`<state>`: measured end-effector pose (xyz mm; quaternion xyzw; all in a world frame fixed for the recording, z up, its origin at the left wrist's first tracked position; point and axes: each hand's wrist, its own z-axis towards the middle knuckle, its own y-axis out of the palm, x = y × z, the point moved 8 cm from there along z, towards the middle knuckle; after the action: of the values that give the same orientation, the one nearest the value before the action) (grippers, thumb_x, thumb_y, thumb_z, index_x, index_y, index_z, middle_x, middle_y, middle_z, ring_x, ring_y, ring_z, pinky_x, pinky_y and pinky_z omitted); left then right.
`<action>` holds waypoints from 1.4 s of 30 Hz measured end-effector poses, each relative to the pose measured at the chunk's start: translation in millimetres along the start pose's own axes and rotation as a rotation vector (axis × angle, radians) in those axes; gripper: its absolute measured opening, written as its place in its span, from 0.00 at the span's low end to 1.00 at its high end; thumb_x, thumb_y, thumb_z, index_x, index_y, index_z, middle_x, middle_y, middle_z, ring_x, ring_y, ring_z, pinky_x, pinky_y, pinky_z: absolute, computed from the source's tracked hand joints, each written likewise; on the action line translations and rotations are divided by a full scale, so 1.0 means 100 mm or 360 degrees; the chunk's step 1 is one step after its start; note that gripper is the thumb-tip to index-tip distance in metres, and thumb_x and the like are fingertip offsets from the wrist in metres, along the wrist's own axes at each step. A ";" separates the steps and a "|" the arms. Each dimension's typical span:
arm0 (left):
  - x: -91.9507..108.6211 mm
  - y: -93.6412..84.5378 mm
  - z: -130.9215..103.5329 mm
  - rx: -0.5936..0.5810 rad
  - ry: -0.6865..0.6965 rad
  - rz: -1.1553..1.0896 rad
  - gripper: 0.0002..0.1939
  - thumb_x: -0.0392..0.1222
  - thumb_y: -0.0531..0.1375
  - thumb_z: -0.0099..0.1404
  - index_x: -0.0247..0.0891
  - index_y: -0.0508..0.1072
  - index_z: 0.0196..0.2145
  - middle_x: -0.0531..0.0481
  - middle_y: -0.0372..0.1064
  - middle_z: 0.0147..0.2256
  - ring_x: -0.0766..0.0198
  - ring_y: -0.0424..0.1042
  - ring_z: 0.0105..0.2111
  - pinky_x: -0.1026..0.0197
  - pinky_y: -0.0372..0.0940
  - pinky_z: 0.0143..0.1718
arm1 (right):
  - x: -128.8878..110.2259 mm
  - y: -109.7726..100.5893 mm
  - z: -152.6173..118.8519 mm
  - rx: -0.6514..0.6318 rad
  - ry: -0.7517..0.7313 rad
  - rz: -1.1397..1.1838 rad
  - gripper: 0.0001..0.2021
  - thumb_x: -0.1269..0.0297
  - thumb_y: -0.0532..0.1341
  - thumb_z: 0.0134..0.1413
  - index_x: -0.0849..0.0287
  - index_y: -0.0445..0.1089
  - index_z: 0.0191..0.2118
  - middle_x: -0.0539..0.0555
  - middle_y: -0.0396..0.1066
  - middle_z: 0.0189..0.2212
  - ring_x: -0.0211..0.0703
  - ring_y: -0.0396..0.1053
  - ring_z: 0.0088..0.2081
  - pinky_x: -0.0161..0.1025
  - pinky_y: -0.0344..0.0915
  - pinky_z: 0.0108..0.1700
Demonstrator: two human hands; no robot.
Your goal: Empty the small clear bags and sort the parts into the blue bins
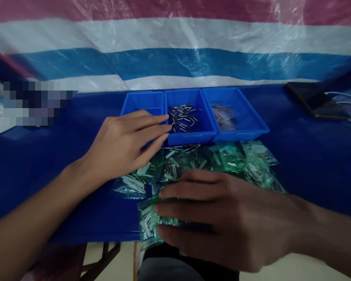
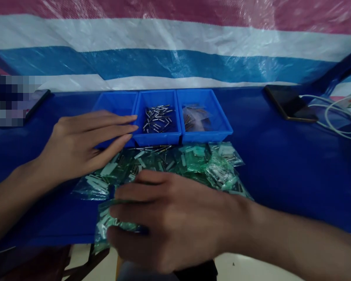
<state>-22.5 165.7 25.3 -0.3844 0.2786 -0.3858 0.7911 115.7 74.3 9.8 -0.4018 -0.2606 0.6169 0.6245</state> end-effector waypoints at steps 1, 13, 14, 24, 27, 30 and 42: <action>0.01 0.00 0.00 0.0001 0.0010 0.0002 0.12 0.43 0.58 0.87 0.51 0.83 0.56 0.52 0.85 0.59 0.52 0.88 0.53 0.49 0.88 0.49 | -0.03 0.07 -0.01 -0.0063 -0.0027 -0.0064 0.07 0.67 0.68 0.76 0.56 0.87 0.46 0.57 0.88 0.53 0.49 0.84 0.54 0.46 0.81 0.54; 0.01 0.01 -0.02 -0.0012 0.0069 0.0004 0.14 0.42 0.58 0.86 0.47 0.83 0.58 0.47 0.85 0.58 0.49 0.88 0.52 0.47 0.89 0.47 | 0.27 -0.32 -0.05 0.0185 0.0187 -0.0504 0.11 0.75 0.62 0.80 0.65 0.84 0.50 0.59 0.89 0.45 0.49 0.84 0.44 0.47 0.80 0.43; 0.02 0.01 -0.02 -0.0007 0.0082 0.0010 0.14 0.42 0.58 0.86 0.46 0.84 0.57 0.47 0.85 0.58 0.49 0.89 0.52 0.47 0.89 0.46 | 0.33 -0.34 -0.07 0.0117 0.0200 -0.0649 0.12 0.77 0.61 0.79 0.66 0.84 0.49 0.59 0.88 0.43 0.50 0.83 0.43 0.48 0.80 0.42; 0.07 -0.05 0.03 0.0101 0.0195 0.0098 0.11 0.40 0.59 0.86 0.40 0.83 0.54 0.45 0.87 0.54 0.52 0.89 0.47 0.52 0.89 0.42 | 0.46 -0.05 -0.03 -0.0206 -0.0011 -0.1222 0.17 0.83 0.61 0.75 0.60 0.83 0.38 0.55 0.81 0.31 0.49 0.73 0.42 0.43 0.71 0.41; 0.05 -0.03 0.03 0.0084 0.0171 0.0116 0.13 0.41 0.58 0.87 0.40 0.83 0.53 0.46 0.87 0.54 0.51 0.89 0.47 0.52 0.89 0.39 | 0.47 -0.13 -0.03 -0.0166 0.0010 -0.1043 0.17 0.80 0.59 0.78 0.61 0.83 0.40 0.56 0.83 0.35 0.49 0.75 0.43 0.44 0.74 0.43; 0.04 0.01 0.01 0.0025 0.0127 0.0093 0.14 0.42 0.56 0.87 0.42 0.83 0.55 0.46 0.86 0.57 0.50 0.89 0.49 0.50 0.89 0.43 | 0.46 -0.37 -0.07 0.0064 0.0184 -0.0670 0.13 0.77 0.60 0.80 0.59 0.81 0.45 0.57 0.85 0.44 0.47 0.79 0.44 0.44 0.77 0.44; 0.01 0.01 0.00 -0.0005 0.0077 0.0026 0.13 0.42 0.58 0.86 0.45 0.84 0.56 0.47 0.85 0.58 0.49 0.89 0.51 0.48 0.87 0.46 | 0.84 -0.56 -0.22 0.0523 0.1066 0.0515 0.09 0.69 0.74 0.71 0.55 0.79 0.36 0.46 0.80 0.27 0.34 0.76 0.25 0.32 0.72 0.26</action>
<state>-21.6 165.4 24.7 -0.3738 0.3013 -0.3880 0.7867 173.8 157.3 29.6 -0.5111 0.1259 0.5757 0.6257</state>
